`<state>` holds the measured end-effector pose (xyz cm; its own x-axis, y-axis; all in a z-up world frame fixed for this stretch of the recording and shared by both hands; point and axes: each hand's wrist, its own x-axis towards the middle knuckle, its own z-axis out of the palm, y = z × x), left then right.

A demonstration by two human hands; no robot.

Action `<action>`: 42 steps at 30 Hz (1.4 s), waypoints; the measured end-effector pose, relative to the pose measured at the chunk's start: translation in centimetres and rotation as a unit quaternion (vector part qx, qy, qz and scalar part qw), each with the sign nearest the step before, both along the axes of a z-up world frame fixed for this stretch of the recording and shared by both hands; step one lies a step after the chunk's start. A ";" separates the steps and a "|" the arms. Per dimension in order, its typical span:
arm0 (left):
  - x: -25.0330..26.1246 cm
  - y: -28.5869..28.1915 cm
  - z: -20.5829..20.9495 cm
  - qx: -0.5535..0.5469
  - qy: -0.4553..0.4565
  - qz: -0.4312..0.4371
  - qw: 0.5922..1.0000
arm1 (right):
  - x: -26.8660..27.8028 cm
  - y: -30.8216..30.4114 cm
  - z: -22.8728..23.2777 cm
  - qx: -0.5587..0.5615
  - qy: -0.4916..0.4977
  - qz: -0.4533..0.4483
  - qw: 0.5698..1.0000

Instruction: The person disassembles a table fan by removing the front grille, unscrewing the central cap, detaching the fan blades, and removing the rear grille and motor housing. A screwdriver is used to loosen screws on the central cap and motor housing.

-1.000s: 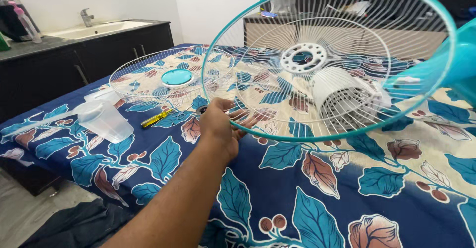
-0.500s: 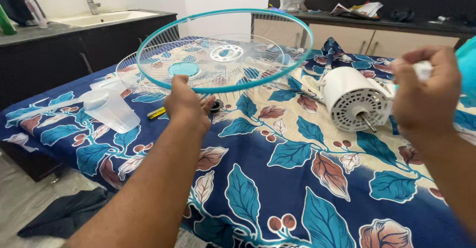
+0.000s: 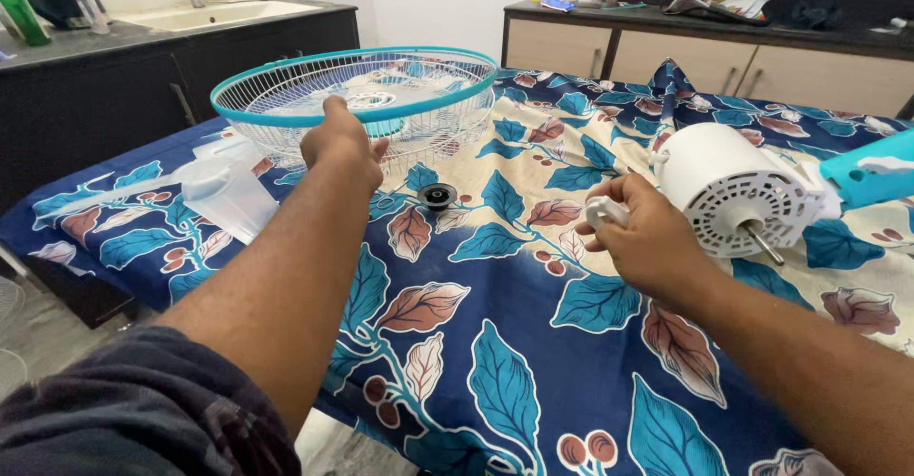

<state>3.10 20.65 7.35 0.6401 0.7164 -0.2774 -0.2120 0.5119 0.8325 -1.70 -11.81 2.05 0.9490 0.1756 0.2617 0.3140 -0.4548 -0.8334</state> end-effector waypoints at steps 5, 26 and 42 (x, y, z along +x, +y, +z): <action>1.1 1.3 -0.1 0.055 0.039 -0.042 0.997 | 2.5 0.3 -0.5 0.119 0.078 0.050 0.989; -2.3 -2.3 -5.1 0.621 0.067 -0.193 0.757 | 3.4 1.0 -3.5 0.205 0.145 0.123 0.960; -0.3 -6.4 -6.1 0.318 -0.025 -0.380 0.869 | 2.9 1.5 -3.7 0.196 0.117 0.103 0.968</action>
<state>2.79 14.24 1.29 0.9949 0.0812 0.0606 -0.0576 -0.0395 0.9976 1.22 -10.26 -1.63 0.9459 0.2978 0.1287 0.1460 -0.0365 -0.9886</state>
